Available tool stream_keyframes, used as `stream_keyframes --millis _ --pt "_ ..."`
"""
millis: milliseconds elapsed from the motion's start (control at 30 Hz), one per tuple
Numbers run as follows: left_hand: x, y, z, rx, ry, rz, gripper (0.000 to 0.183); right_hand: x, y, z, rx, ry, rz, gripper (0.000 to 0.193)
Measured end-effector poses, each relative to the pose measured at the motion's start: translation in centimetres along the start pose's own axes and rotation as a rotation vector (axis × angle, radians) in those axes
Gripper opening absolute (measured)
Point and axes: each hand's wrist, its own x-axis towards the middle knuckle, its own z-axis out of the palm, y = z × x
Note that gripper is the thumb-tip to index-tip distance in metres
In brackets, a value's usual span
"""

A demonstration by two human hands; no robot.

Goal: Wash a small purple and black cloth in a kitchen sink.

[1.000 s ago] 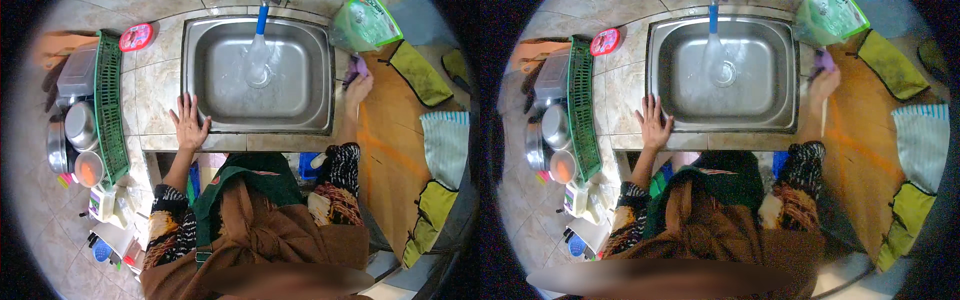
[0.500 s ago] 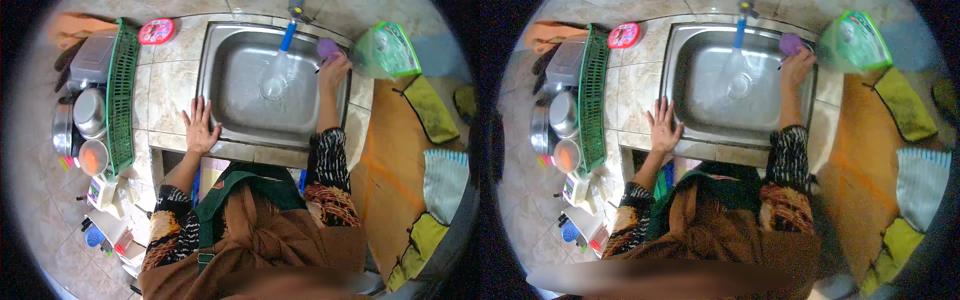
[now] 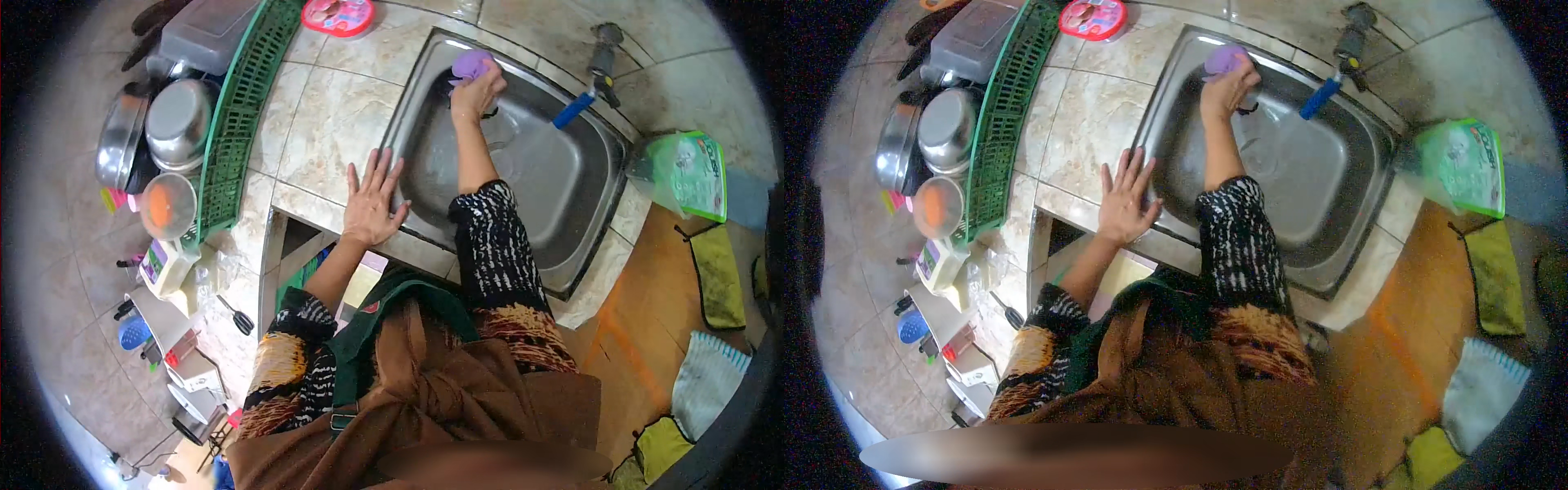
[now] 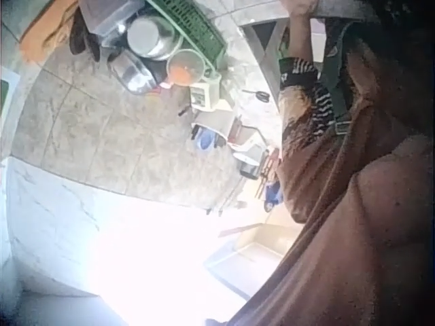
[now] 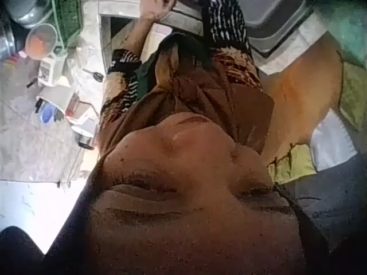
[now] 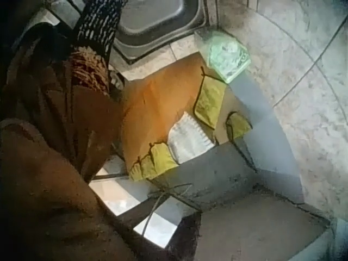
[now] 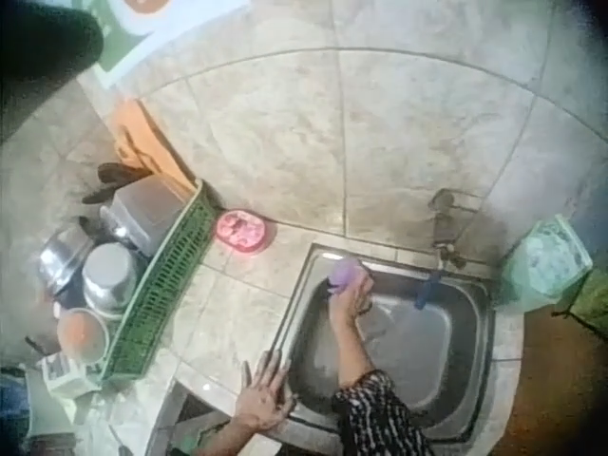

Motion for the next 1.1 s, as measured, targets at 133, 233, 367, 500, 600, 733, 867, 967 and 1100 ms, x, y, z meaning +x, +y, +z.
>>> stream_keyframes --millis 133,233,367,500,600,733,867,967,1100 --pt "0.0 -0.1 0.2 -0.043 0.02 0.006 0.071 0.4 -1.6 2.0 -0.278 -0.058 -0.489 0.042" --pt "0.0 -0.3 0.1 -0.072 0.029 0.016 0.073 0.5 -2.5 3.0 -0.276 -0.166 -0.57 0.043" --pt "-0.2 -0.6 0.1 -0.178 0.113 -0.005 0.077 -4.0 -1.6 1.7 -0.188 -0.273 -0.543 0.045" --pt "-0.6 -1.4 1.1 -0.308 0.26 0.032 0.078 -11.0 -1.3 -1.7 -0.067 -0.462 -0.487 0.044" --pt "-0.4 -1.7 2.2 -0.381 0.343 0.106 0.073 -15.6 -1.7 -4.2 -0.06 -0.524 -0.502 0.032" --pt "-0.7 -1.8 2.5 -0.576 0.407 0.143 0.072 -19.2 -1.3 -7.4 -0.212 -0.729 -0.599 0.023" --pt "-0.8 -1.9 2.4 -0.32 0.321 0.208 0.068 -21.1 -0.6 -12.1 -0.277 -0.732 -0.605 0.024" --pt "-0.5 -1.3 2.8 -0.004 0.24 0.217 0.056 -20.8 0.7 -17.5 -0.338 -0.686 -0.61 0.029" --pt "-0.1 -0.8 2.9 0.071 0.214 0.171 0.054 -19.1 5.1 -26.9 -0.538 -0.506 -0.563 0.035"
